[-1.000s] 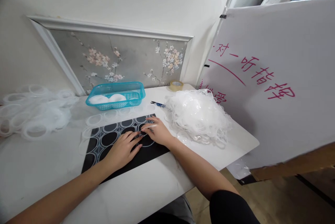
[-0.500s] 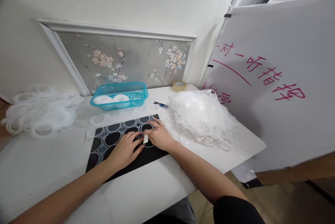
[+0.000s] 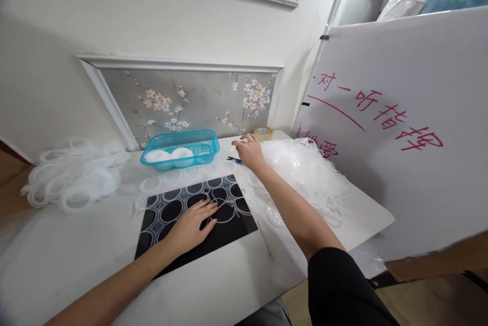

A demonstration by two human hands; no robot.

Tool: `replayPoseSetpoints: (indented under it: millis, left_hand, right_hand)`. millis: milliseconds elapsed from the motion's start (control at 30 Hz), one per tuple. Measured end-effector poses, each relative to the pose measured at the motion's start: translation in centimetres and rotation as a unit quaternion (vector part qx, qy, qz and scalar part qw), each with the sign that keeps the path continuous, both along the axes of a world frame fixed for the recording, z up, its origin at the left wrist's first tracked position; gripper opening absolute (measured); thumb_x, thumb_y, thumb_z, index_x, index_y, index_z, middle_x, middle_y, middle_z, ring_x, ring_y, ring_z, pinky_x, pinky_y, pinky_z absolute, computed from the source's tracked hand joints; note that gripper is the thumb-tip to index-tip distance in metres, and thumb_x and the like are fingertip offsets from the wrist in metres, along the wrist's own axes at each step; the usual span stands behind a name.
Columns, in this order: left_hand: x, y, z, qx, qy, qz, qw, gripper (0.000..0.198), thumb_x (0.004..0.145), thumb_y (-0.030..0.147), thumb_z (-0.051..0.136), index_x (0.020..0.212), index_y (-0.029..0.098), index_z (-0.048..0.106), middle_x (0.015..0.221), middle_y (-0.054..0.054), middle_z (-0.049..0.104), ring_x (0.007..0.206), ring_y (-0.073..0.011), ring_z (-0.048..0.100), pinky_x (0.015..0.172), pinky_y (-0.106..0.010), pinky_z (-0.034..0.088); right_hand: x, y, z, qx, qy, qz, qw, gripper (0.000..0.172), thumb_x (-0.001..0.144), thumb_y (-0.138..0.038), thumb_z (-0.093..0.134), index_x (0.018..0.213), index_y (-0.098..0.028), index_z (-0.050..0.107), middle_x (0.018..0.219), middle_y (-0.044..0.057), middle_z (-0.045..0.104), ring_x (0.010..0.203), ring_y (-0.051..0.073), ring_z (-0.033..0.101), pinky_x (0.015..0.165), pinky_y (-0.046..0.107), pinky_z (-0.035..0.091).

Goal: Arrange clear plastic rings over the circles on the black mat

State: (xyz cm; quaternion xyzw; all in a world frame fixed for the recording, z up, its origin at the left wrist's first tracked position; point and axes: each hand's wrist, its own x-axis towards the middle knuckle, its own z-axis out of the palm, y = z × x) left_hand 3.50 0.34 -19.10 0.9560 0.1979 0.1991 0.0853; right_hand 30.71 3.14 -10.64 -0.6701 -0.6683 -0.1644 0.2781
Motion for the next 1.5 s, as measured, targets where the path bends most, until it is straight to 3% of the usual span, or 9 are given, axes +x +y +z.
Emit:
replayPoseSetpoints:
  millis: [167,333,467,633,800,900,1033,1333,1500]
  left_hand:
    - [-0.4,-0.3,0.1,0.032,0.011,-0.019,0.999,0.031,0.091,0.026,0.050,0.118,0.014,0.061,0.125,-0.009,0.061,0.122,-0.0255,0.051,0.103,-0.045,0.042]
    - [-0.6,-0.6,0.6,0.073,0.005,-0.014,0.997,0.030,0.092,0.027,0.048,0.114,0.011,0.061,0.128,-0.015,0.055,0.120,-0.0282,0.052,0.099,-0.046,0.045]
    - [0.7,-1.2,1.2,0.100,0.040,-0.036,0.994,0.040,0.094,0.035,0.044,0.122,0.009,0.055,0.135,-0.017,0.050,0.127,-0.0295,0.045,0.104,-0.046,0.039]
    - [3.8,-1.6,1.7,0.091,0.092,-0.052,0.990,0.055,0.093,0.046,0.045,0.129,0.004,0.048,0.138,-0.020,0.046,0.129,-0.0313,0.042,0.107,-0.046,0.035]
    - [5.3,-1.3,1.0,0.052,0.081,-0.070,0.993,0.049,0.094,0.043,0.045,0.125,0.007,0.052,0.133,-0.018,0.052,0.126,-0.0295,0.047,0.106,-0.043,0.036]
    - [5.1,-1.2,0.5,0.031,0.080,-0.081,0.993,0.048,0.094,0.041,0.044,0.126,0.007,0.051,0.133,-0.017,0.052,0.127,-0.0294,0.045,0.107,-0.044,0.036]
    - [4.8,-1.3,0.3,0.016,0.081,-0.070,0.994,0.048,0.094,0.040,0.044,0.127,0.007,0.050,0.133,-0.017,0.052,0.128,-0.0285,0.044,0.107,-0.043,0.035]
    - [4.7,-1.5,0.2,0.006,0.074,-0.064,0.995,0.048,0.093,0.040,0.045,0.128,0.007,0.050,0.134,-0.018,0.052,0.128,-0.0277,0.045,0.108,-0.043,0.036]
    - [4.8,-1.3,0.4,0.000,0.055,-0.081,0.995,0.045,0.093,0.038,0.046,0.127,0.008,0.051,0.132,-0.017,0.053,0.128,-0.0281,0.045,0.107,-0.045,0.037]
  right_hand:
    - [0.9,1.1,2.4,0.033,0.159,-0.034,0.986,0.028,0.090,-0.029,0.048,0.086,-0.014,0.071,0.094,0.013,0.070,0.103,0.028,0.055,0.093,0.042,0.037]
    - [-1.7,-5.0,-2.7,-0.037,0.218,0.009,0.975,0.031,0.087,-0.034,0.050,0.071,-0.016,0.071,0.076,0.009,0.072,0.076,0.023,0.066,0.075,0.034,0.048]
    - [-3.8,-9.5,-7.5,-0.085,0.308,0.055,0.946,0.030,0.086,-0.038,0.050,0.080,-0.019,0.072,0.087,0.006,0.074,0.085,0.024,0.068,0.079,0.034,0.050]
    - [-4.3,-9.8,-8.4,-0.067,0.431,0.043,0.899,0.035,0.084,-0.045,0.053,0.076,-0.018,0.073,0.085,0.006,0.075,0.082,0.025,0.069,0.077,0.035,0.052]
    - [-3.7,-9.7,-7.7,0.093,0.384,-0.020,0.918,0.030,0.087,-0.041,0.052,0.090,-0.020,0.073,0.097,0.008,0.073,0.101,0.025,0.063,0.095,0.039,0.044]
    - [-3.8,-9.9,-7.9,0.001,0.356,0.026,0.934,0.026,0.085,-0.039,0.054,0.085,-0.022,0.074,0.092,0.006,0.074,0.099,0.024,0.064,0.093,0.039,0.045]
    - [-4.1,-9.7,-8.7,-0.088,0.380,0.031,0.920,0.029,0.084,-0.042,0.054,0.084,-0.020,0.074,0.091,0.006,0.074,0.091,0.024,0.067,0.086,0.036,0.049]
    - [-3.8,-9.5,-9.0,-0.110,0.363,0.030,0.925,0.030,0.085,-0.042,0.053,0.086,-0.020,0.073,0.091,0.006,0.074,0.097,0.025,0.066,0.087,0.036,0.049]
    - [-4.9,-10.1,-9.3,-0.103,0.219,0.049,0.969,0.025,0.090,-0.030,0.048,0.088,-0.023,0.072,0.096,0.004,0.074,0.111,0.024,0.059,0.098,0.041,0.043]
